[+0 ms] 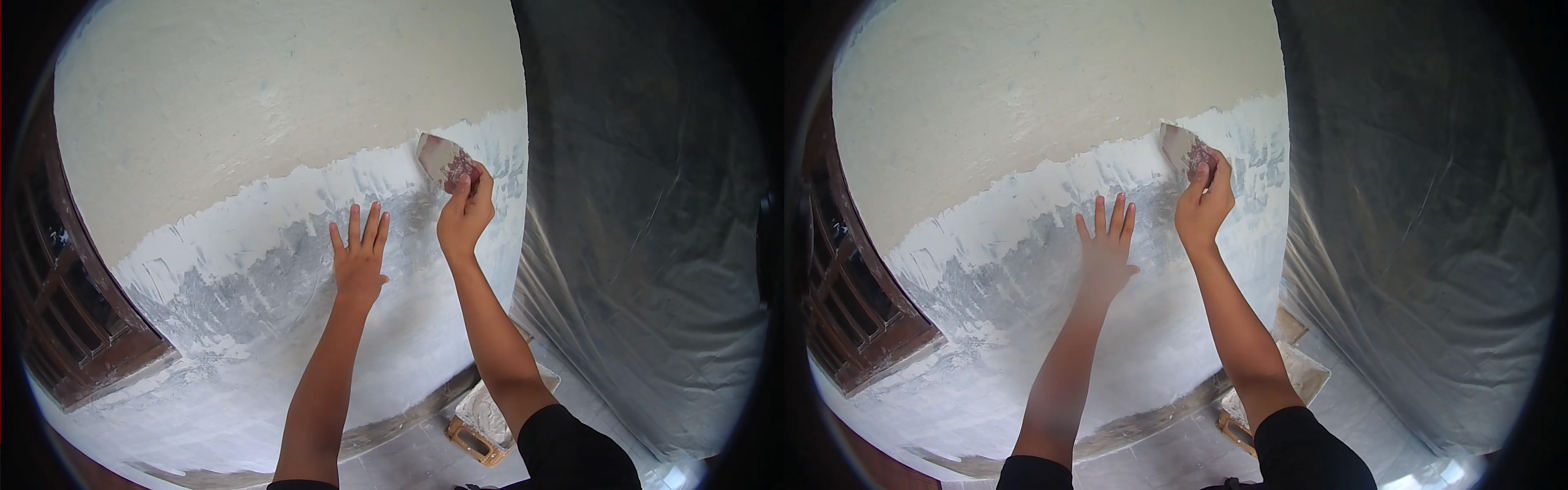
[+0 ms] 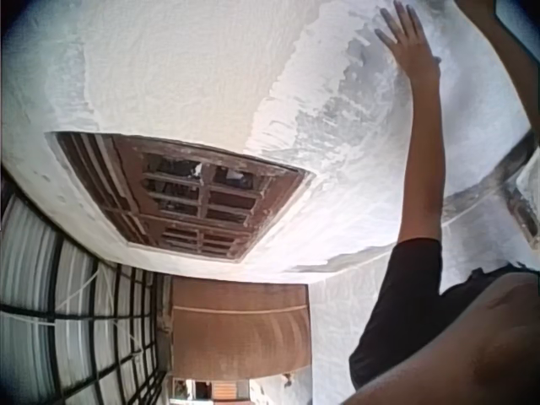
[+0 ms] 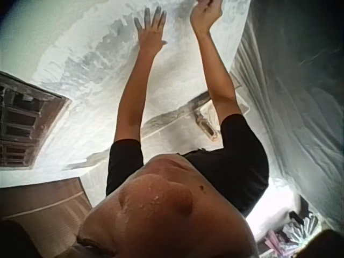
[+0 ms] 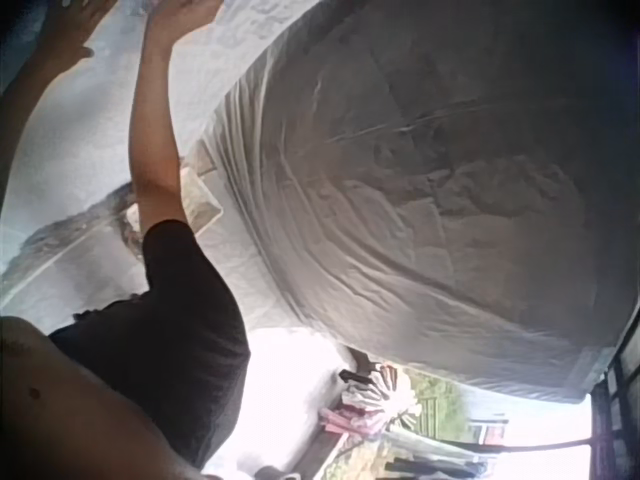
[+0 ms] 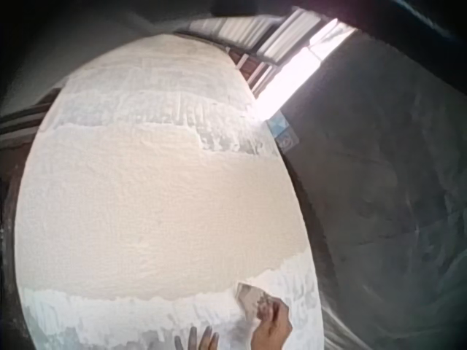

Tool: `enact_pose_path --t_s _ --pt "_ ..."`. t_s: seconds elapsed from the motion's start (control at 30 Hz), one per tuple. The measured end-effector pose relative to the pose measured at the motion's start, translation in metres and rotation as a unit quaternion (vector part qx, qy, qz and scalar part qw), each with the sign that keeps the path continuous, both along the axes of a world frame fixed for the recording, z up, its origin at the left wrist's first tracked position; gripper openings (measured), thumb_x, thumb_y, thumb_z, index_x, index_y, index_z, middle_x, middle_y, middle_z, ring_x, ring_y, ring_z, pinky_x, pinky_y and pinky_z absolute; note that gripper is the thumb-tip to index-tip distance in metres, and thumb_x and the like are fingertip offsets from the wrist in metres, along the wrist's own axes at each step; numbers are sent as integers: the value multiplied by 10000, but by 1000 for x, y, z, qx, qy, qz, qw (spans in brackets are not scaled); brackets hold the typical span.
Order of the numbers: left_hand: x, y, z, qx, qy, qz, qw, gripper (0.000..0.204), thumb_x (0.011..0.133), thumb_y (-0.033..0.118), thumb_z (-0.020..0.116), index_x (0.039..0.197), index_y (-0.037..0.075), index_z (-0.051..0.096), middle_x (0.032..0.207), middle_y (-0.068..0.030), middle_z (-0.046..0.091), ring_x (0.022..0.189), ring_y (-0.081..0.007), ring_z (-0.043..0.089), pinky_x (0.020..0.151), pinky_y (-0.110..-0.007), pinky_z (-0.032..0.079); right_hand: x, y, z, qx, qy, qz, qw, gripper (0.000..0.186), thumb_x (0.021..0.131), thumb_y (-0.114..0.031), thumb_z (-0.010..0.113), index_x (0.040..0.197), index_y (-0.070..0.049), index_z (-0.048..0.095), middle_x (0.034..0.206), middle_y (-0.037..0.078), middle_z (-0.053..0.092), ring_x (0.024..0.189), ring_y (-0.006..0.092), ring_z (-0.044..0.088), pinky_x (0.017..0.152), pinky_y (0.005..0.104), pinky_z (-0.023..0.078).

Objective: The person applies wall putty to a wall using a putty knife.

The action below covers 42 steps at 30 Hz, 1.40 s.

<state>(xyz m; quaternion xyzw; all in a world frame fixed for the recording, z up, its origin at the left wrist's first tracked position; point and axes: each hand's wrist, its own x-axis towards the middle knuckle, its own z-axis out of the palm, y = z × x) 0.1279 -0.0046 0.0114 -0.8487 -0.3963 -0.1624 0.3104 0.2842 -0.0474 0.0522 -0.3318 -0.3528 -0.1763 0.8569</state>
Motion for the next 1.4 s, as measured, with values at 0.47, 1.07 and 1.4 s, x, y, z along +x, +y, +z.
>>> enact_pose_path --t_s 0.47,1.07,1.4 --pt "6 5 -6 47 3 -40 998 1277 563 513 849 1536 113 125 1611 -102 71 1470 -404 36 1091 -714 109 67 42 22 -86 192 380 901 266 958 -48 445 1170 41 579 1024 105 651 844 170 622 756 314 486" --pt "10 -5 2 3 -6 -5 1000 1264 578 467 862 1546 181 102 1619 -20 26 1483 -326 28 1152 -628 108 72 53 10 -78 159 373 911 255 980 -63 424 1174 29 562 1061 90 637 875 174 605 808 307 476" --pt "6 2 -4 4 -20 -19 1000 1274 549 430 884 1543 185 124 1617 -21 52 1482 -332 34 1148 -639 94 75 -14 -71 -81 170 463 866 191 992 -75 433 1143 -21 537 1095 79 638 987 161 625 889 351 500"
